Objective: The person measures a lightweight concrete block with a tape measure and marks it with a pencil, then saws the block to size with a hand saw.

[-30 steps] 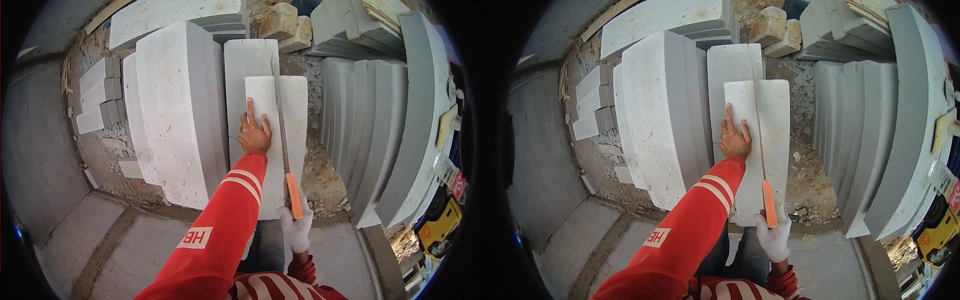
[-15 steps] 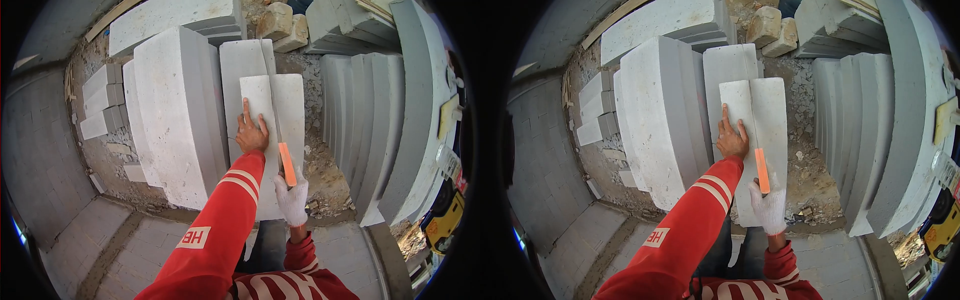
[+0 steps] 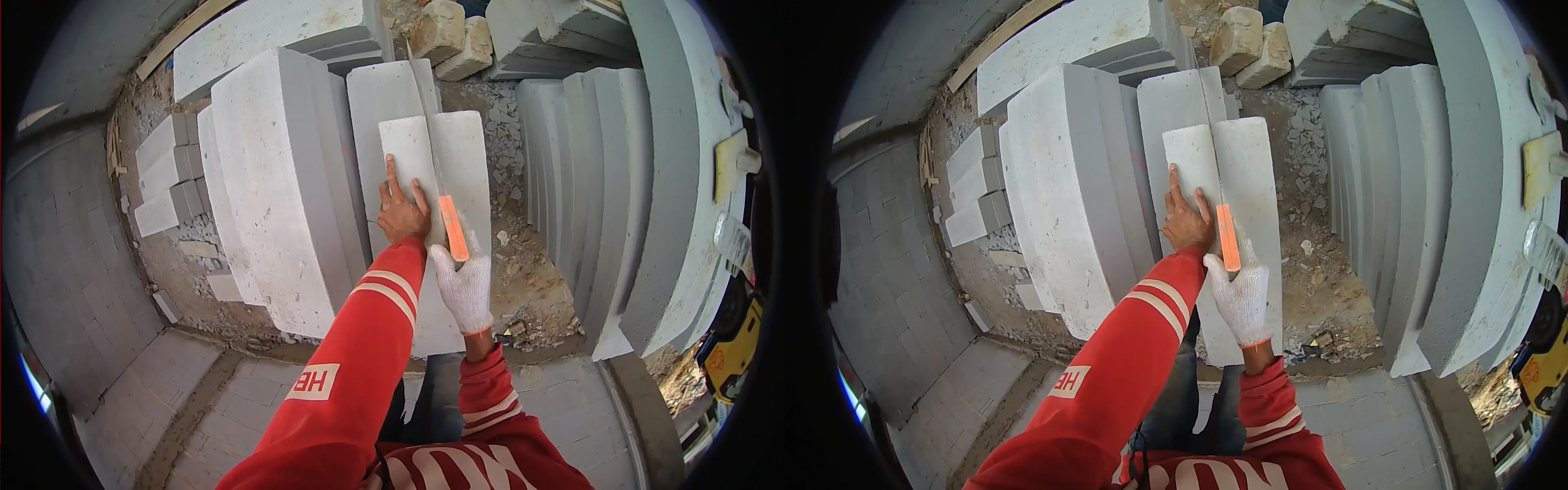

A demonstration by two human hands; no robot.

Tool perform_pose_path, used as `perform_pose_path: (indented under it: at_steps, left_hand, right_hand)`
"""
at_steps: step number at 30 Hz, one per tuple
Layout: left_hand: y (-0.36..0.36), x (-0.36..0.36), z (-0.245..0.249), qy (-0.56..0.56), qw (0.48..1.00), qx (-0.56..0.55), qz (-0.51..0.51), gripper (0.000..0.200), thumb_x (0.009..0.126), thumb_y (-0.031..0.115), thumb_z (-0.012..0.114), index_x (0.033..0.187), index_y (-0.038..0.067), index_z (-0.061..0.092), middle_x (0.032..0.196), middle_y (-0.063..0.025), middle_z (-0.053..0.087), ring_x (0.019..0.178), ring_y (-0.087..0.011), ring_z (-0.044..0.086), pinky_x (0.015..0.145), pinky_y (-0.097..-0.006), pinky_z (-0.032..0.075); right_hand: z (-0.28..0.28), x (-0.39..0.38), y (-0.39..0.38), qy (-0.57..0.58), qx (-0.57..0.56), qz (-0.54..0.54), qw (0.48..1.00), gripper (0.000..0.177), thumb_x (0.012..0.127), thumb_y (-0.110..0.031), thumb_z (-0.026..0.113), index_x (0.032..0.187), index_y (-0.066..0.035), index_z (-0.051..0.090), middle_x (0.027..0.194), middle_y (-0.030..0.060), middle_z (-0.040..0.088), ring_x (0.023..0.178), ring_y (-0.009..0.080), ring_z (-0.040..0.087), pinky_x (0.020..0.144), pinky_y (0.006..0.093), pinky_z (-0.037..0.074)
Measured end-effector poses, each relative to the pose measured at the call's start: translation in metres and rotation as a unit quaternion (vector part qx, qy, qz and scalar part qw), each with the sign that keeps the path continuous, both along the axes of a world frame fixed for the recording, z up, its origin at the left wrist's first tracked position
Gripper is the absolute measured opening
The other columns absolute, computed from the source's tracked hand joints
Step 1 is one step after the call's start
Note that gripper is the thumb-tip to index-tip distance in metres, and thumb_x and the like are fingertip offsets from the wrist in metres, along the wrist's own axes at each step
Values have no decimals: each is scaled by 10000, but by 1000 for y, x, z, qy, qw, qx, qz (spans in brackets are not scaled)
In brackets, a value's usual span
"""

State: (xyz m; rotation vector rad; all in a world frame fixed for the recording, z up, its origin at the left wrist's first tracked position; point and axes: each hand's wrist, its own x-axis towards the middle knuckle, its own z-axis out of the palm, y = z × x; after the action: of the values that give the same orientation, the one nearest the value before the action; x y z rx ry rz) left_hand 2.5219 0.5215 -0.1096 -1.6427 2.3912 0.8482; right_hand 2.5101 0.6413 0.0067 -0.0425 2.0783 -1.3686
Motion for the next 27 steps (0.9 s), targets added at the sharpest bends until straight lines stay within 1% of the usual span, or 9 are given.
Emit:
perform_pose_path:
  at_steps: [3, 4, 6, 9, 13, 16, 21, 23, 27]
  left_hand:
    - [3, 6, 2, -7, 1000, -7, 0, 676, 1055, 396, 466, 1665, 318, 186, 1253, -199, 611, 973, -402, 732, 832, -530, 594]
    - [0, 1, 3, -1, 1000, 2, 7, 675, 1054, 399, 466, 1664, 314, 191, 1250, -200, 612, 972, -401, 732, 831, -532, 594]
    - [-3, -4, 4, 0, 1000, 9, 12, 676, 1054, 401, 468, 1664, 312, 192, 1255, -198, 613, 970, -400, 733, 833, -531, 594]
    - [-3, 1, 1, 3, 1000, 17, 16, 675, 1054, 405, 466, 1664, 307, 194, 1270, -195, 613, 960, -397, 735, 831, -526, 595]
    - [-1, 3, -3, -2, 1000, -5, 1, 670, 1058, 406, 459, 1665, 308, 193, 1291, -185, 613, 943, -384, 738, 817, -519, 598]
    - [-1, 4, -3, 0, 1000, -8, -3, 671, 1057, 408, 459, 1665, 310, 191, 1283, -187, 612, 946, -378, 739, 811, -523, 598]
    - [2, 4, 0, -5, 1000, 6, 7, 673, 1057, 407, 462, 1665, 314, 190, 1293, -194, 610, 924, -386, 742, 816, -516, 603]
    - [0, 4, -1, -1, 1000, -3, 1, 672, 1057, 407, 461, 1665, 315, 189, 1306, -200, 607, 920, -391, 743, 818, -512, 606]
    - [0, 0, -1, 7, 1000, -11, -4, 678, 1056, 410, 465, 1666, 316, 184, 1344, -204, 599, 932, -404, 744, 827, -504, 613]
  right_hand:
    - [12, 10, 25, -59, 48, 39, 996, 359, 926, -231, 784, 1059, 89, 689, 752, 167, 689, 625, 225, 634, 622, 346, 535]
    - [23, 30, 47, -66, 43, 38, 996, 310, 910, -59, 691, 1201, 41, 654, 728, 49, 595, 642, 98, 526, 615, 287, 490]
    - [60, 66, 74, -25, 39, -3, 999, 486, 866, -23, 667, 1347, 29, 621, 802, 56, 625, 696, 103, 565, 689, 270, 517]
    - [75, 76, 89, -35, 92, 52, 994, 583, 829, -7, 646, 1409, 20, 592, 857, 62, 644, 725, 106, 586, 731, 267, 526]
    - [9, 24, 25, -29, 38, 46, 998, 319, 879, -31, 668, 1191, 33, 640, 788, 69, 640, 697, 117, 581, 668, 312, 521]
    - [19, 19, 28, -17, 76, 75, 994, 320, 933, -141, 740, 1170, 52, 646, 732, 127, 677, 610, 220, 653, 584, 362, 520]
    - [86, 76, 97, 18, 103, 76, 992, 562, 869, -106, 750, 1391, 36, 599, 780, 116, 683, 653, 208, 678, 681, 327, 580]
    - [85, 70, 90, 2, 82, 63, 995, 538, 871, -119, 748, 1368, 37, 613, 775, 124, 685, 666, 206, 688, 672, 322, 574]
    - [11, 20, 32, -17, 66, 84, 994, 383, 914, -164, 757, 1212, 54, 657, 760, 143, 679, 681, 229, 691, 641, 343, 551]
